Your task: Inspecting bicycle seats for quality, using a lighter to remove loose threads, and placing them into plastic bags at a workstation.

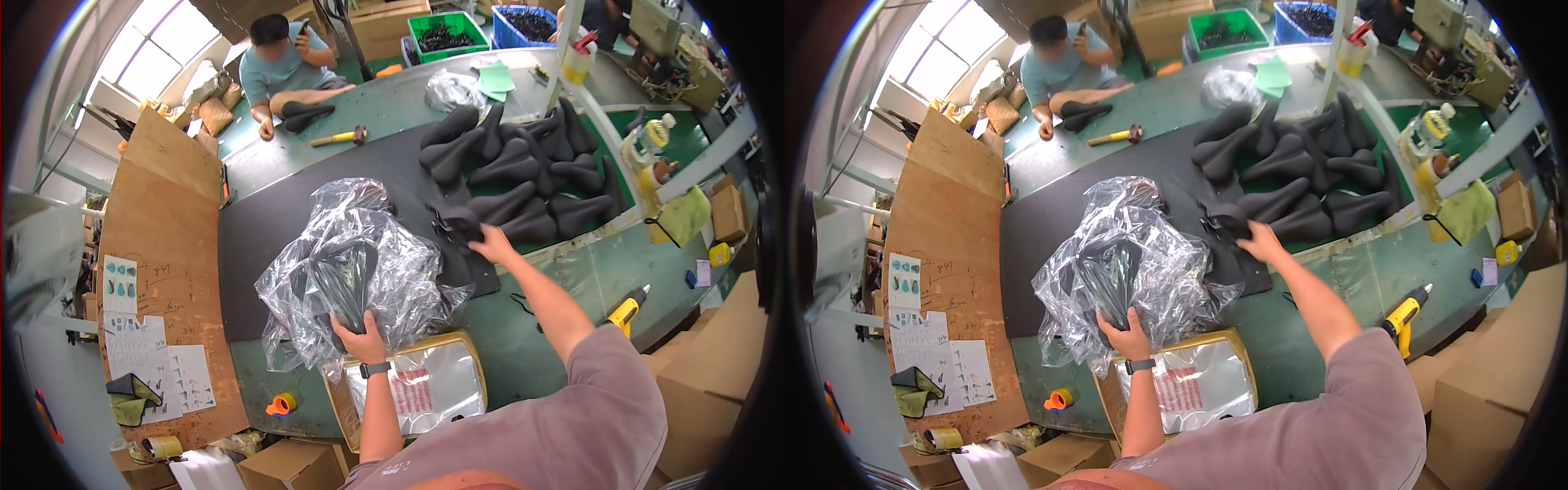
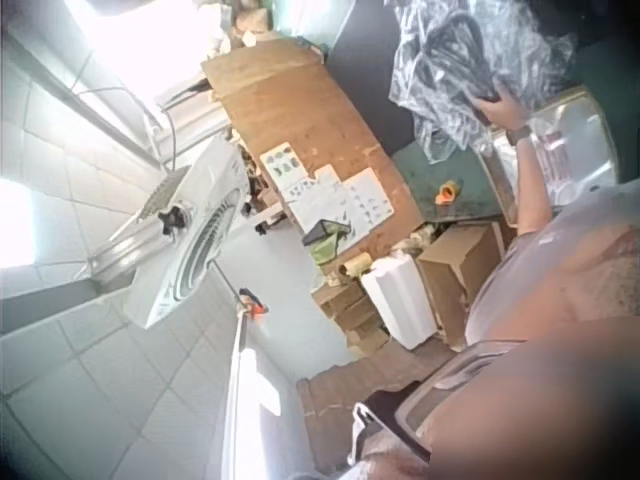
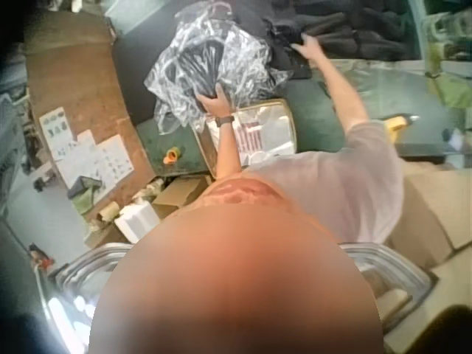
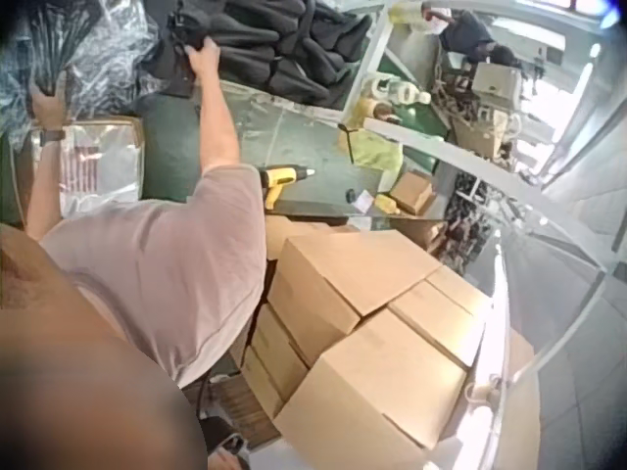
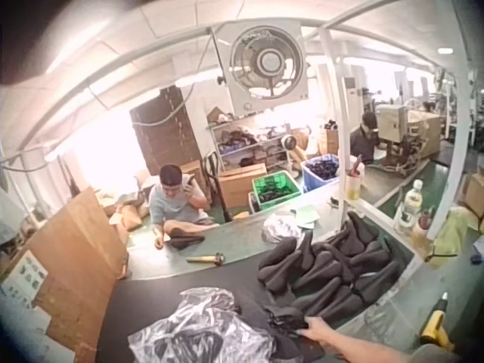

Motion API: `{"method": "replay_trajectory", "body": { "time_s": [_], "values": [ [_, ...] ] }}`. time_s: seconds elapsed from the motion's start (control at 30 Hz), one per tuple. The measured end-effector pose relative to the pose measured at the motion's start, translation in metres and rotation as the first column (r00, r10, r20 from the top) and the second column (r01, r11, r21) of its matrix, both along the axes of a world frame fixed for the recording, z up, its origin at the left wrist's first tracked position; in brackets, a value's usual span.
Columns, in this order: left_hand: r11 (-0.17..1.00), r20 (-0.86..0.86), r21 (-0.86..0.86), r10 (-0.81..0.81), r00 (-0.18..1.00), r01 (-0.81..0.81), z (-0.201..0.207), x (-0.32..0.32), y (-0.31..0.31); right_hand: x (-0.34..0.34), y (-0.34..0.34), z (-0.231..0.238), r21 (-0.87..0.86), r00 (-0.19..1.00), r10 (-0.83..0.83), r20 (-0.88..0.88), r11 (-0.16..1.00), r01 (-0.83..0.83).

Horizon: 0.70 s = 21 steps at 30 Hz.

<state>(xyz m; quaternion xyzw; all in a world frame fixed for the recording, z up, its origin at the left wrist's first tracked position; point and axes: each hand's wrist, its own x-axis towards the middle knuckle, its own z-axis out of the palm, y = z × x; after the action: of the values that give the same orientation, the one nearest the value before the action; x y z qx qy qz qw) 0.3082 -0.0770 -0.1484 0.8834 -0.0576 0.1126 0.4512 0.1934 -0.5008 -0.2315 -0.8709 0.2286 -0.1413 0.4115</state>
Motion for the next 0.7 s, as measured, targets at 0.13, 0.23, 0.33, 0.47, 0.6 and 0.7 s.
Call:
{"method": "replay_trajectory", "body": {
  "time_s": [0.13,0.23,0.33,0.47,0.6,0.7],
  "values": [
    [0.996,0.104,-0.092,0.002,0.995,0.007,0.005,-0.004,0.001,-0.185,0.067,0.045,0.810,0.936,-0.342,-0.084,0.523,0.264],
    [0.997,0.210,0.073,-0.048,0.976,0.033,0.029,-0.036,-0.005,-0.319,0.119,0.120,0.509,0.917,-0.379,-0.122,0.770,0.385],
    [0.921,0.437,0.129,-0.386,0.813,0.368,0.070,-0.104,-0.017,-0.422,0.162,0.199,0.506,0.927,-0.358,-0.108,0.783,0.361],
    [0.426,0.213,0.077,-0.890,0.402,0.901,0.121,-0.212,-0.035,-0.487,0.187,0.254,0.715,0.879,-0.475,0.038,0.628,0.308],
    [-0.050,-0.253,-0.527,-0.944,-0.212,0.848,0.134,-0.275,-0.033,-0.453,0.185,0.259,0.714,0.728,-0.635,0.258,0.633,0.300],
    [0.098,-0.234,-0.582,-0.971,-0.051,0.807,0.132,-0.306,-0.021,-0.381,0.214,0.255,0.913,0.554,-0.743,0.377,0.399,-0.086]
  ]
}}
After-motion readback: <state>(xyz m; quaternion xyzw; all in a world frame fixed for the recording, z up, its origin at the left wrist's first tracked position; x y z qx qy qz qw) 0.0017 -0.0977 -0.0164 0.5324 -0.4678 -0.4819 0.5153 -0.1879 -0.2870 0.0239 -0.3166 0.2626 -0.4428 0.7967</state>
